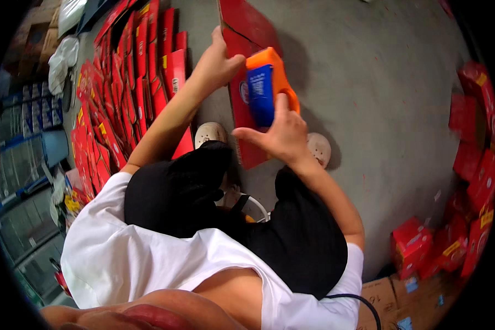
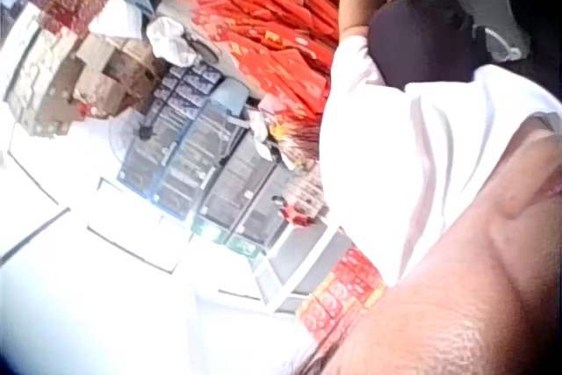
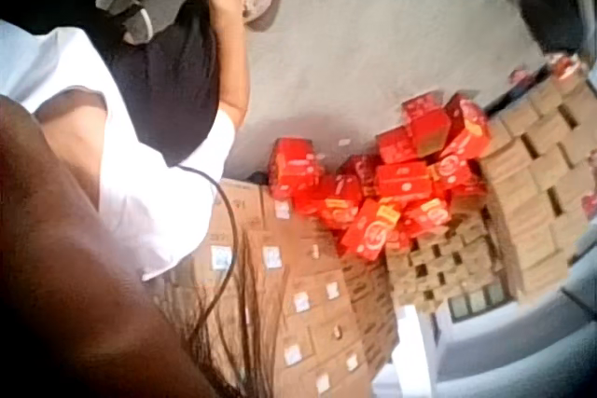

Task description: The person assembles red cardboard boxes by folding the flaps and securing them with a handheld blue and orange tape dispenser. The person works in a warehouse environment surrounded by stacks of flat and assembled boxes, repeatedly picking up a flat box, folding it into shape, and applying tape to seal it.

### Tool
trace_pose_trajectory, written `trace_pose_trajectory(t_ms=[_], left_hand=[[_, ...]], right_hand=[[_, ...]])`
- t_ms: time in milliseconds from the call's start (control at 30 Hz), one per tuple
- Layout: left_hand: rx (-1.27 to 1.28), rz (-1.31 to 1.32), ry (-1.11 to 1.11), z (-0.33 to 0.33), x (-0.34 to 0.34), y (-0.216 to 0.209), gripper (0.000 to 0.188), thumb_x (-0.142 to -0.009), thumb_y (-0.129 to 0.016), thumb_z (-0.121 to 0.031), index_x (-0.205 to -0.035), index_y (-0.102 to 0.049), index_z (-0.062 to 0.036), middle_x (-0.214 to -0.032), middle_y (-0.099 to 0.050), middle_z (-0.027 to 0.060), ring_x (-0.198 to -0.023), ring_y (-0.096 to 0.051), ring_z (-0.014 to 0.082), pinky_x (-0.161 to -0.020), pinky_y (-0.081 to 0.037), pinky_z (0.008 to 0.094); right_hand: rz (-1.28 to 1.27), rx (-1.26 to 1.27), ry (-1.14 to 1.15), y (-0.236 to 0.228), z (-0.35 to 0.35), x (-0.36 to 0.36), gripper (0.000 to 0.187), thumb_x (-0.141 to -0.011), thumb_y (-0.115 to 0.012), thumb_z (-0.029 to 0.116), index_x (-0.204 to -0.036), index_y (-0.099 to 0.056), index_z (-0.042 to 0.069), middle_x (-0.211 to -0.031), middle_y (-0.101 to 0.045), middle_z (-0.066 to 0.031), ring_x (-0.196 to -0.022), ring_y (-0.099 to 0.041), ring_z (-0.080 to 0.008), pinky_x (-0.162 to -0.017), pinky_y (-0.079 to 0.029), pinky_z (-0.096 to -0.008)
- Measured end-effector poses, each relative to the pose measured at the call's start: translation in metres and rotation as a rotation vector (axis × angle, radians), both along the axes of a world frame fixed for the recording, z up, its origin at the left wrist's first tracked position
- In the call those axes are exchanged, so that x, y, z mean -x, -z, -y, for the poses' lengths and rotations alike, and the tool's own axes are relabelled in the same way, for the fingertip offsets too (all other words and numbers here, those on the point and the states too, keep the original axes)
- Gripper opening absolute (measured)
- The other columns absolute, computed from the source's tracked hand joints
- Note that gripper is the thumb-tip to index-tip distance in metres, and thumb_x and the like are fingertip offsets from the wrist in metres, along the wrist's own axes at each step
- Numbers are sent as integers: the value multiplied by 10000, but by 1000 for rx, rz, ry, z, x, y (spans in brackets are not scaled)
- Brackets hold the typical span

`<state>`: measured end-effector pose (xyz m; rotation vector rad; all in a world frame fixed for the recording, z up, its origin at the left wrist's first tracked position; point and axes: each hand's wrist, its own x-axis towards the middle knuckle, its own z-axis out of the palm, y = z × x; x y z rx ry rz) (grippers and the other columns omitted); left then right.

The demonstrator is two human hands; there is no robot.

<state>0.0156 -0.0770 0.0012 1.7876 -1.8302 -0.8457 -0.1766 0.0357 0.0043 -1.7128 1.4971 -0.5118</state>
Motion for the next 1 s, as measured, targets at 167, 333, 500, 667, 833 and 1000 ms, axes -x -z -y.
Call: trace_pose_trajectory(t_ms=[167, 333, 500, 667, 833, 1000], left_hand=[[-87, -435, 38, 2, 17, 77, 718, -946, -584, -386, -1462, -276, 5, -1095, -669, 226, -1000, -667, 337, -883, -517, 388], [-170, -681, 155, 59, 13, 48, 628, -1008, -481, -530, -1422, -378, -68, -1259, -578, 88, -1147, -555, 184, -973, -461, 343], [-289, -1199, -80, 60, 54, 67, 638, -990, -463, -591, -1375, -427, -84, -1273, -556, 79, -1131, -559, 197, -980, -463, 368], [-367, -1172, -24, 71, 71, 71, 676, -977, -528, -557, -1440, -369, -89, -1231, -569, 95, -1080, -574, 191, -918, -490, 352], [-6, -672, 31, 80, 26, 58, 886, -879, -717, -350, -1541, -187, -91, -1389, -416, 195, -1175, -534, 271, -994, -459, 389], [611, 241, 163, 90, 0, 9, 1015, -682, -708, -94, -1557, -200, -169, -1501, -235, 296, -1426, -197, 473, -1177, -238, 502]], right_hand=[[-10, -27, 109, 33, -10, 5, 873, -698, -783, 626, -1115, -409, -43, -847, -663, -247, -837, -671, -441, -753, -525, -494], [64, -130, 298, 50, -21, 43, 850, -672, -832, 588, -1123, -412, 3, -935, -660, -255, -902, -669, -441, -784, -530, -474], [2, -68, 236, 23, -20, 27, 918, -636, -830, 635, -1119, -396, -13, -1004, -634, -264, -939, -649, -430, -829, -509, -484], [-70, 61, 233, 16, -8, 23, 972, -641, -824, 648, -1177, -375, -28, -1063, -618, -280, -1031, -618, -442, -919, -476, -501], [405, -255, 408, 10, -16, 69, 805, -692, -883, 442, -1225, -494, -18, -1025, -649, -126, -923, -658, -211, -815, -539, -355], [270, 116, 510, 6, -12, 78, 479, -726, -816, 232, -1072, -566, 14, -885, -668, -77, -779, -656, -181, -737, -529, -325]])
